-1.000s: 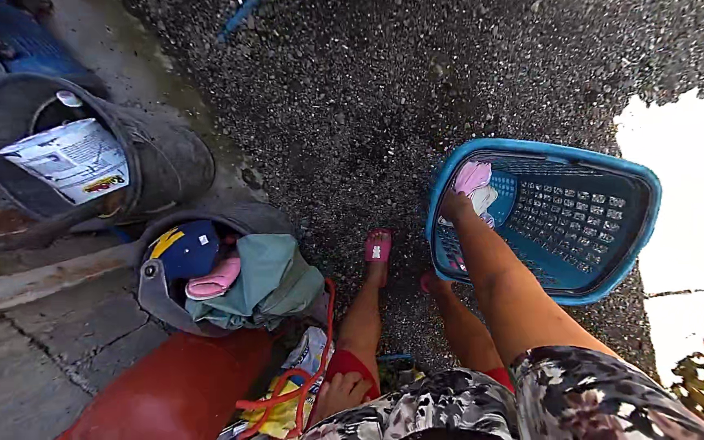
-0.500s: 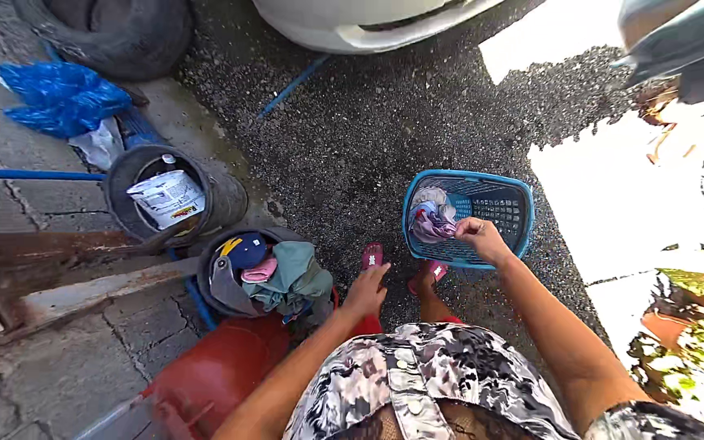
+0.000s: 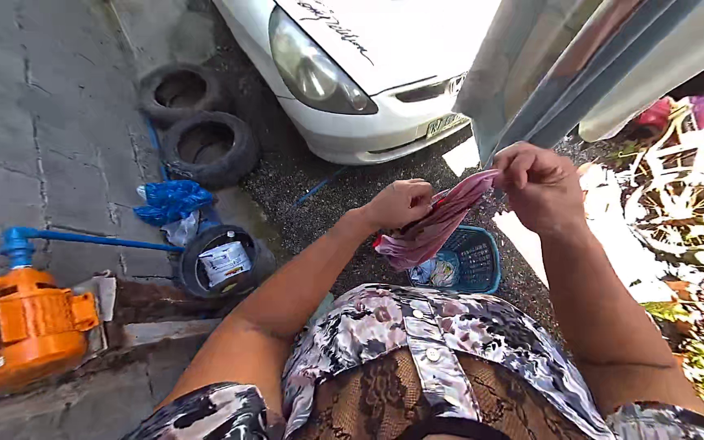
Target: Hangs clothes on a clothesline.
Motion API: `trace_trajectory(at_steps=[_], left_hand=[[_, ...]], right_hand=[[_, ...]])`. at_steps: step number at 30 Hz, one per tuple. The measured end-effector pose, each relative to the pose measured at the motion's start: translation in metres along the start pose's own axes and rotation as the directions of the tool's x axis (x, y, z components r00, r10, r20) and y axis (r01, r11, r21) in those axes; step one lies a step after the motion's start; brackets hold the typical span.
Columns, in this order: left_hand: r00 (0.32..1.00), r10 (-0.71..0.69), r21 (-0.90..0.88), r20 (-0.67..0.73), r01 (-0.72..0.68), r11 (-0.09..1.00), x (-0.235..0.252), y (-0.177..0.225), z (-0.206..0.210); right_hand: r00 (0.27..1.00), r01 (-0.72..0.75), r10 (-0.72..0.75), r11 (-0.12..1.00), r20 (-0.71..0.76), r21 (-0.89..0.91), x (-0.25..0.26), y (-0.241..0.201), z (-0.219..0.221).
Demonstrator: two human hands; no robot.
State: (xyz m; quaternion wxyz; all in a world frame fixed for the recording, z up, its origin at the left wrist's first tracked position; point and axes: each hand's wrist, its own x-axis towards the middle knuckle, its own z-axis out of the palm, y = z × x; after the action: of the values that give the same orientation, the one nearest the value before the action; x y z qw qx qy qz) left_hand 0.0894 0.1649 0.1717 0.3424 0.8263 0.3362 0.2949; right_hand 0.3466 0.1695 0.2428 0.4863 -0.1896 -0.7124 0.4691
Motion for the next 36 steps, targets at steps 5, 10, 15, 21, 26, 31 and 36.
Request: trace_trajectory(at_steps=[5,10,15,21,26,31,36], left_hand=[[0.964,-0.266,0.178,-0.030,0.267,0.947,-0.026,-0.009,-0.003],[0.834,-0.491,-0.011,-0.252,0.505,0.863,-0.046,-0.024,-0.044],[0.721,-0.588,-0.508,-0.367,0.374,0.776,-0.057,0.007,-0.106],[0.792,-0.508,-0.603,-0.339,0.232,0.763,-0.023,0.070,-0.127],[0.811,-0.480,-0.598,-0.334,0.211,0.773,-0.001,0.096,-0.123],[0.760,-0.490,-0.454,-0.428,0.288,0.843,-0.004,0.080,-0.118],[0.800,-0.457,0.086,-0.390,0.525,0.847,-0.018,0.082,-0.132]], right_hand=[[0.977,0.211,-0.211,0.977,0.035,0.010,0.055,-0.039,0.026],[0.954,0.301,-0.301,0.954,-0.016,0.009,0.084,-0.056,0.020],[0.977,0.188,-0.187,0.982,-0.098,0.005,0.083,-0.044,0.013],[0.998,-0.058,0.053,0.978,-0.030,-0.202,0.078,-0.014,0.045],[0.917,-0.176,0.318,0.863,0.239,-0.473,0.068,-0.012,0.096],[0.930,-0.266,0.343,0.874,0.129,-0.408,0.061,0.023,0.102],[0.995,-0.068,0.092,0.870,0.027,-0.488,0.064,0.022,0.098]])
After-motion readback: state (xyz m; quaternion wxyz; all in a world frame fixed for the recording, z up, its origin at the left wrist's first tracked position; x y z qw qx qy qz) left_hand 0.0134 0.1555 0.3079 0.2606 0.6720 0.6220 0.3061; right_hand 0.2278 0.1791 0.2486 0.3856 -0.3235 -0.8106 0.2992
